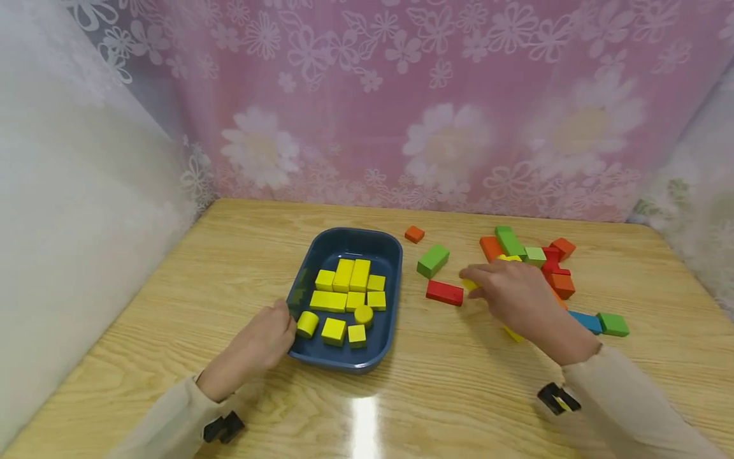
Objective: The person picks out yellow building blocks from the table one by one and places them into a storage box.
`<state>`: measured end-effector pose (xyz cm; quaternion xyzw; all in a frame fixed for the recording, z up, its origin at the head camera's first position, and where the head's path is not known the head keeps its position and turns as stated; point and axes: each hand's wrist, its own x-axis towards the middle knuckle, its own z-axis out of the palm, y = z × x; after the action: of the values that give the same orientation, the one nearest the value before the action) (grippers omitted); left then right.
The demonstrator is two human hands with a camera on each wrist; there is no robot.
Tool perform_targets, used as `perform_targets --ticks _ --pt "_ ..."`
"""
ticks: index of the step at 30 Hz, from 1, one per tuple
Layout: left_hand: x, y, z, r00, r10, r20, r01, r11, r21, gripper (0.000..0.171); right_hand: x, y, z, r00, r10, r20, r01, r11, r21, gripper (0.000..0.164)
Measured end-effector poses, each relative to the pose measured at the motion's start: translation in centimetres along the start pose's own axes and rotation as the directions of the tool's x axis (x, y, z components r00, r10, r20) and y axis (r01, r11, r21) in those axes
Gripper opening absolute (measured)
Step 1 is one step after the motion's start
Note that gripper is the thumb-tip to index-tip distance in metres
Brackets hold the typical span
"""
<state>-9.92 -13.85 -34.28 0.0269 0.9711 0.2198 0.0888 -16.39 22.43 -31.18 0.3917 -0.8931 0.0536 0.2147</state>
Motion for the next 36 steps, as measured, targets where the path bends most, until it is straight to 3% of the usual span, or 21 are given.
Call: perform_targets --ticks 3,8,15,18,26,36 --pt "0.0 0.0 0.1 1.0 -0.01 0.001 0.01 1.0 0.002 0.021 3.5 -1.6 0.7 0.997 -0.075 0.003 0.075 0.995 0.065 0.035" --pt "0.0 0.0 0.2 1.0 -0.015 0.002 0.015 1.0 -0.005 0.021 8.7 -3.9 2.0 0.99 -0.123 0.062 0.114 0.986 0.123 0.032" --pt "0.0 0.1 0.2 1.0 -0.01 -0.005 0.01 1.0 -0.014 0.019 14.9 -5.7 4.9 0.96 -0.074 0.271 0.04 0.991 0.131 0.031" --pt "0.1 0.1 0.3 1.0 -0.008 -0.011 0.008 1.0 -0.015 0.019 16.8 -6.0 6.4 0.945 -0.06 0.322 0.03 0.995 0.1 0.033" --pt "0.1 -0.1 0.3 1.0 -0.002 -0.02 0.002 1.0 -0.002 0.017 18.9 -6.1 9.9 0.933 -0.105 0.344 0.084 0.994 0.073 0.032" --pt "0.1 -0.1 0.2 1.0 -0.003 -0.01 0.003 1.0 -0.003 0.018 19.4 -6.5 11.1 0.93 -0.194 0.311 0.205 0.979 0.0 0.031"
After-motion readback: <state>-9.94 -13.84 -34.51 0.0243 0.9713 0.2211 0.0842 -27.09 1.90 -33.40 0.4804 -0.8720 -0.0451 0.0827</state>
